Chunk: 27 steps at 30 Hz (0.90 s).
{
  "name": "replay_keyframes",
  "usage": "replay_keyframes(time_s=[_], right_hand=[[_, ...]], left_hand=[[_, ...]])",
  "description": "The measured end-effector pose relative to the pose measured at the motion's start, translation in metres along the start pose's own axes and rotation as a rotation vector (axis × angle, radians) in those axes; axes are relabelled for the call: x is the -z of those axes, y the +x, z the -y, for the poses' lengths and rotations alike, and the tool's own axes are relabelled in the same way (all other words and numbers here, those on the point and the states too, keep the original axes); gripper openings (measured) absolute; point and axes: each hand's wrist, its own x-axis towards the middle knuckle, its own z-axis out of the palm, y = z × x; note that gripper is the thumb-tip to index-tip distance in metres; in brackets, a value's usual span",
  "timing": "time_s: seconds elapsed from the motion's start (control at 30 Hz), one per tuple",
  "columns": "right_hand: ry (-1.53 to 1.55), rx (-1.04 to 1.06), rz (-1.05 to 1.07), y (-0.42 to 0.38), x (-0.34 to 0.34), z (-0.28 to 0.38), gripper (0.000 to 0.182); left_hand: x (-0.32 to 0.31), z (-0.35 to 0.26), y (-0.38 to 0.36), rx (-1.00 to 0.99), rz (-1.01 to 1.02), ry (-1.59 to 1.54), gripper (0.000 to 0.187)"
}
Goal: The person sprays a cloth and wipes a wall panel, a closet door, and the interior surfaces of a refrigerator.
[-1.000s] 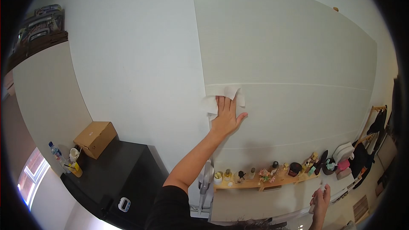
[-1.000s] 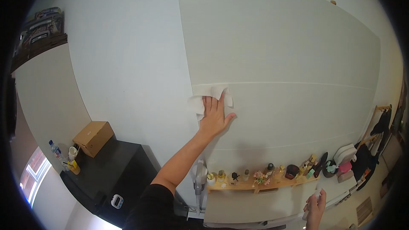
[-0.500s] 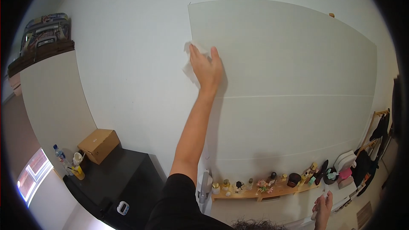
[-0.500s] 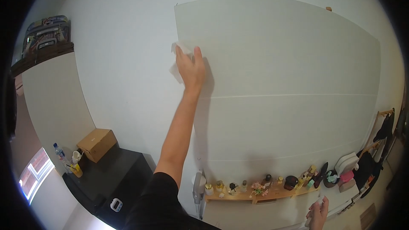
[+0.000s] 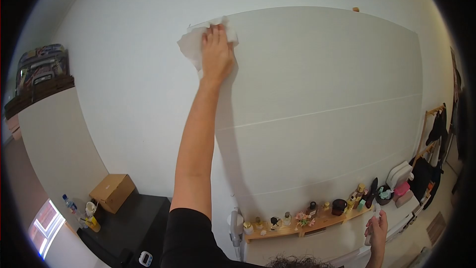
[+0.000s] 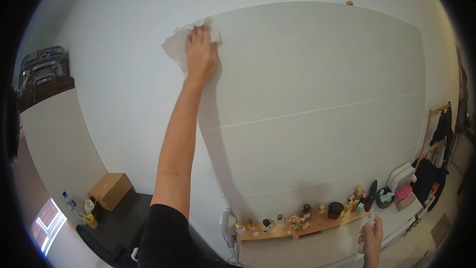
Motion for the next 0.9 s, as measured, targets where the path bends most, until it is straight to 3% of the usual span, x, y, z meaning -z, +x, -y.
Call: replay_keyframes(time_s=[0.1,0.17,0.27,0.33,0.57,0.67,0.73,0.9], right_hand=[[-0.022,0.007,-0.012,-0.002,0.003,0.009,0.036],[-0.013,0.025,-0.036,-0.003,0.013,0.002,0.036],[0.003,0.018,-0.076,-0.011,0.034,0.000,0.035],[0.017,-0.006,-0.113,-0.013,0.047,-0.002,0.034],[0.025,-0.060,-0.214,-0.014,0.102,-0.004,0.033],[0.015,-0.091,-0.230,-0.010,0.121,0.000,0.033],[0.002,-0.102,-0.241,-0.005,0.135,0.004,0.034],[-0.022,-0.067,-0.257,0.005,0.183,-0.004,0.033]], left_hand=[[-0.015,-0.005,0.033,0.067,-0.157,0.123,0.062],[0.007,-0.029,0.061,0.350,0.060,0.018,0.061],[-0.025,-0.042,0.078,0.325,0.016,0.050,0.062],[-0.031,-0.069,0.084,0.190,-0.001,0.074,0.065],[-0.074,-0.158,0.116,0.161,0.083,0.048,0.069],[-0.098,-0.187,0.129,0.111,-0.026,0.095,0.073],[-0.100,-0.210,0.139,0.185,0.119,0.054,0.076],[-0.111,-0.250,0.147,0.188,0.060,0.046,0.076]])
